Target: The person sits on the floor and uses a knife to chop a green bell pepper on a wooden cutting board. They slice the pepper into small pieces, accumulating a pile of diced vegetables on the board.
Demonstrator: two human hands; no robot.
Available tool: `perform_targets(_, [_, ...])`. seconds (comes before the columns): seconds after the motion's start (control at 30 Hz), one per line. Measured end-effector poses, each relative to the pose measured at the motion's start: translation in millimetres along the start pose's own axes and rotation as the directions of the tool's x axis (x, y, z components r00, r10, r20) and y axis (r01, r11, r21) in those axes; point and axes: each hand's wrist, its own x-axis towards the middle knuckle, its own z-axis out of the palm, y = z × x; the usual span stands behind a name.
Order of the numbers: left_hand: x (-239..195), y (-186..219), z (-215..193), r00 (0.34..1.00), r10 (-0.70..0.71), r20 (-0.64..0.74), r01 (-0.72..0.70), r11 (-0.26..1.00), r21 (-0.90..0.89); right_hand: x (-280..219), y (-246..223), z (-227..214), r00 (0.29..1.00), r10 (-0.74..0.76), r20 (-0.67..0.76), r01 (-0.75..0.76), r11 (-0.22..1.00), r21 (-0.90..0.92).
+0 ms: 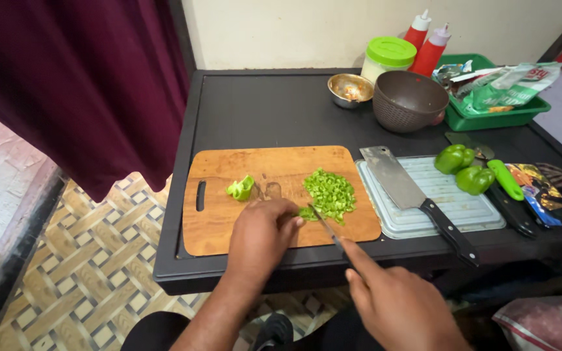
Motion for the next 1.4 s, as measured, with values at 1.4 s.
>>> perform_targets(1.4, [4, 2, 1, 0.999, 0.033, -0.023, -0.032, 0.997, 0.066, 36, -21, 17, 0.993, -0.110, -0.041, 0.115, 0.985, 0.132])
